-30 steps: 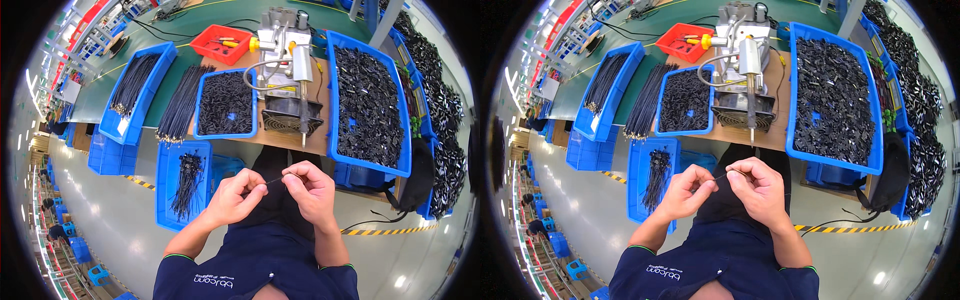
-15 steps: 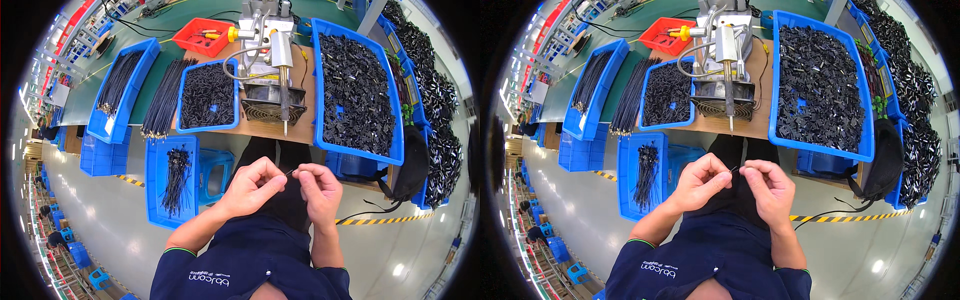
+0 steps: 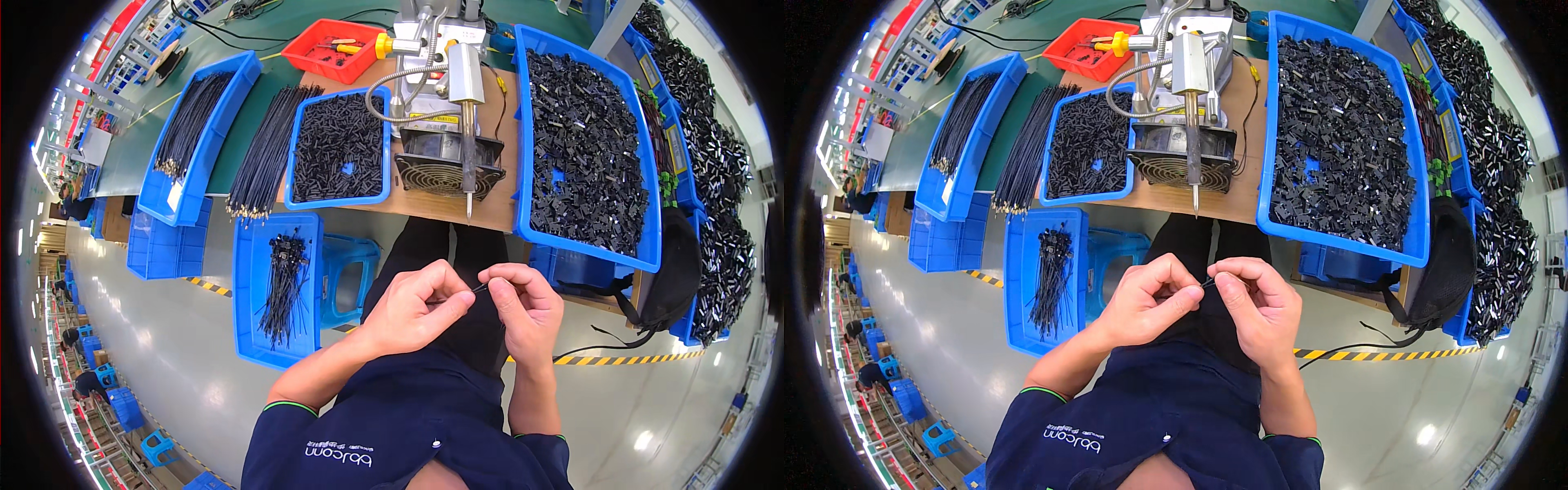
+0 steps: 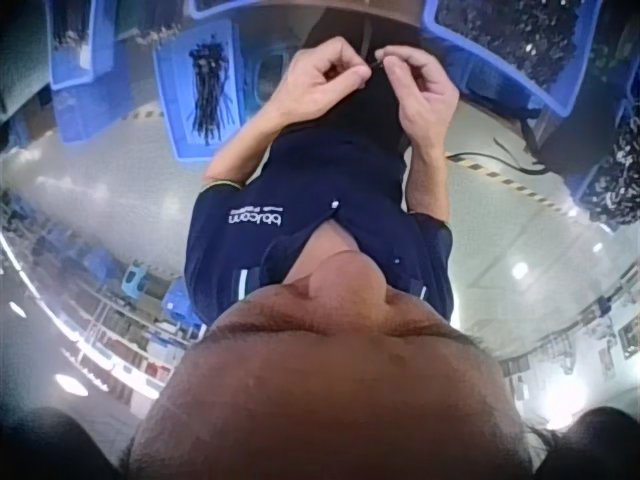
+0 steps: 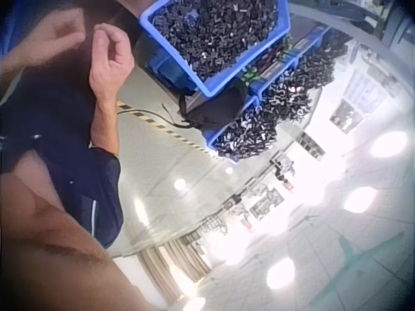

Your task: The person attaches small black plastic clips to the ends of wires by hand at an assembly workbench, using a jig to hold the components.

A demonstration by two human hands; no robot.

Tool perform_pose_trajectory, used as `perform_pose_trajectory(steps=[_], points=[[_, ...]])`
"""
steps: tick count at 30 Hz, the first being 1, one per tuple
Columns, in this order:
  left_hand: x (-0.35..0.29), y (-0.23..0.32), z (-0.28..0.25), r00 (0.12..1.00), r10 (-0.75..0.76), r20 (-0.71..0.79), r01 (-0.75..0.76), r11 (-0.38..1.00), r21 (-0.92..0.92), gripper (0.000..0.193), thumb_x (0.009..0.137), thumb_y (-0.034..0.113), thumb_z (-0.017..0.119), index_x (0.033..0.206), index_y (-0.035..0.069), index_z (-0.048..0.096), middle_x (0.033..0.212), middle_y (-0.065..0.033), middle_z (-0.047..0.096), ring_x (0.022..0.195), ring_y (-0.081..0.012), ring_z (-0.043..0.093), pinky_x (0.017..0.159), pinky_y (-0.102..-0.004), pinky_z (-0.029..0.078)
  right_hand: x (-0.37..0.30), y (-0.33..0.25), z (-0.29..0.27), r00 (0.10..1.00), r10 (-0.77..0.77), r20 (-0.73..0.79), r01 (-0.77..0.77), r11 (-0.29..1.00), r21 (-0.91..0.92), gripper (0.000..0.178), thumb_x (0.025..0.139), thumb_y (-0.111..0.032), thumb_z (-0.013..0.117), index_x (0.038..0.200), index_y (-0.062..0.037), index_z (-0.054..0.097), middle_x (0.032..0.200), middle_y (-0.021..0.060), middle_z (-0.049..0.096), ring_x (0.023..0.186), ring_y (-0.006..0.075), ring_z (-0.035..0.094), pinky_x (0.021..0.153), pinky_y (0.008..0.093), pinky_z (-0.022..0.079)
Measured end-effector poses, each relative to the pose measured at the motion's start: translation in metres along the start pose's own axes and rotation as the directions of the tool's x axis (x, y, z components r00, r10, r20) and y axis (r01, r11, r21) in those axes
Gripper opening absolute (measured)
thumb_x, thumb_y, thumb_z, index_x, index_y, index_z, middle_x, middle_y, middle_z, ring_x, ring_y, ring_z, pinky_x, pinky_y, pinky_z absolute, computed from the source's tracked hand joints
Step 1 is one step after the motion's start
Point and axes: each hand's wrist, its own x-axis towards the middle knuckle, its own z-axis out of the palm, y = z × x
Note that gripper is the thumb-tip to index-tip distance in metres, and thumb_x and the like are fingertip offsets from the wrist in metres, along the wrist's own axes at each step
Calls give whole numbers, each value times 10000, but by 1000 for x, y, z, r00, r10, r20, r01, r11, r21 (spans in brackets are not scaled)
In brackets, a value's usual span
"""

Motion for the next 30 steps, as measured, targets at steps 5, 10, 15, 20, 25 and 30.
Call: perform_pose_trajectory(steps=[5,10,15,20,25,30], points=[[1,0,0,1000,12,-5,-11,1000,28,153,1074,129,738,1031,1,667,882,-55,777,793,-78,714,705,-260,566,1,-2,-7,998,-3,68,11,993,-121,163,1044,13,723,1196,43,773,1132,103,777,965,103,694,840,234,537],[1,1,0,1000,-4,-1,4,999,32,147,1073,122,741,1067,-15,689,925,-79,798,839,-98,745,753,-273,595,2,-4,-8,1000,6,-18,-7,998,-60,202,1028,38,717,1222,54,770,1096,102,767,1042,137,735,895,251,571],[6,4,10,999,17,-46,-17,1000,4,158,1057,112,762,1117,-30,727,935,-78,800,843,-103,747,758,-276,595,0,10,-9,998,-48,37,51,992,-112,53,1007,21,767,1059,32,760,1001,40,731,777,29,580,669,211,452],[9,-1,9,998,50,-43,-45,993,110,134,1042,103,777,1084,-23,754,934,-66,797,816,-84,720,735,-266,577,-1,4,-17,999,-41,-16,37,984,-173,30,1025,-14,761,1040,10,756,967,20,721,789,33,593,681,210,461],[4,-2,7,996,18,-90,-9,996,94,130,1032,107,791,1086,-9,767,892,-40,786,774,-52,683,690,-243,544,41,-33,-55,907,-295,-300,155,897,-413,59,1056,-29,717,1075,13,753,957,-10,720,792,14,573,688,194,443],[-1,-5,3,998,-10,-68,17,994,104,133,1035,101,784,1098,-15,768,909,-40,792,778,-44,680,681,-231,533,98,-57,-95,925,-372,82,146,148,-978,162,1001,-89,717,1120,-12,795,975,116,764,814,289,747,770,387,581]])
